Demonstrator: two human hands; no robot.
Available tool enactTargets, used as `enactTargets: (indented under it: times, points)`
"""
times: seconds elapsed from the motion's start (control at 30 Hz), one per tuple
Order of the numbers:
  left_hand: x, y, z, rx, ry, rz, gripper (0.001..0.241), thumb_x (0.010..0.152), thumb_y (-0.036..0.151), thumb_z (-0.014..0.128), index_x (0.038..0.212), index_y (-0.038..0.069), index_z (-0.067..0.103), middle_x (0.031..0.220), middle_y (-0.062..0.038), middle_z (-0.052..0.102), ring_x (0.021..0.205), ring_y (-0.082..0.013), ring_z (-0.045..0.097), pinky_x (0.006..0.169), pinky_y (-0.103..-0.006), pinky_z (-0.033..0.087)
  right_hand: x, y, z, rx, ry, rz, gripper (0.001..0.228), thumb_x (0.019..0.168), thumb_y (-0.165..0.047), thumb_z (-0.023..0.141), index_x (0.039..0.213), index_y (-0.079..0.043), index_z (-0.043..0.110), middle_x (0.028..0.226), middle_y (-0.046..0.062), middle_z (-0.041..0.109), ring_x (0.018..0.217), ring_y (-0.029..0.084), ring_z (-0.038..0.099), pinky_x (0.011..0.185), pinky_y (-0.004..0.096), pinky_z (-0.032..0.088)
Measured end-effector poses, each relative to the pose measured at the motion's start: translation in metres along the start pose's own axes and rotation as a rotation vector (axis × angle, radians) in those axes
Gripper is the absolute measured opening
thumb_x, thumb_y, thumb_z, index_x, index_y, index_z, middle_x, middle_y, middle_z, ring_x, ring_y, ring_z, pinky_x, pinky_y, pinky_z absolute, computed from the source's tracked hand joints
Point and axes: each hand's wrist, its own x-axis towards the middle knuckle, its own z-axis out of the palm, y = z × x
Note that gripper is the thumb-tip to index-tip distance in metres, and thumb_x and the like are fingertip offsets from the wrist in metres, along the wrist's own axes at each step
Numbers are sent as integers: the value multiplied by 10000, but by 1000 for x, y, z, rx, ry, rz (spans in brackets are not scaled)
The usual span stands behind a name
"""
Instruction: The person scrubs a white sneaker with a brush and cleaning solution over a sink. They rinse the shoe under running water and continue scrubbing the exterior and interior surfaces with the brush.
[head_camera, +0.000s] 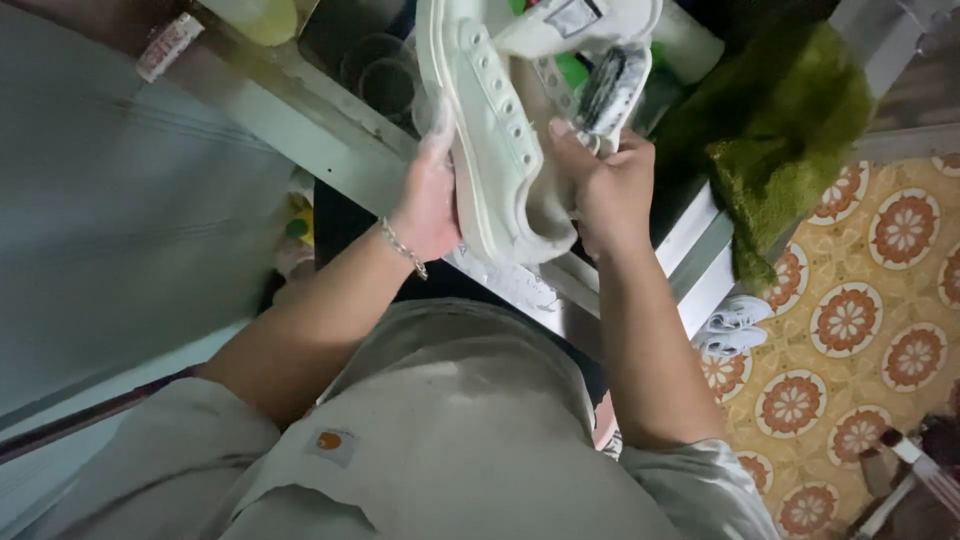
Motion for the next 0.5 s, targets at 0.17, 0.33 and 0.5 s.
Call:
enactTargets:
  times: [0.17,0.33,0.5]
  points:
    - [27,18,-12,52,95,13,849,1010,718,634,1619,134,729,1473,-156,795,1322,-387,777,1166,-598,691,23,36,-35,86,-106,39,496,1073,-377,903,1401,-155,604,1037,-14,568,788,102,513,599,335,412]
    - [65,32,-56,112,99,74,915,967,781,606,1535,89,798,1429,-210,808,1273,-419,786,1158,-602,678,83,128,-85,-758,-104,245,712,948,-209,706,1593,-141,410,1654,236,633,1450,421,666,1166,541,475]
    - [99,17,-80,64,49,155,692,1127,601,613,1563,99,809,1487,-226,862,1397,-434,822,1197,-655,711,146,216,-58,-1621,-701,43,227,1048,19,669,1080,8,893,1107,238,872,1058,446,839,840,514,675]
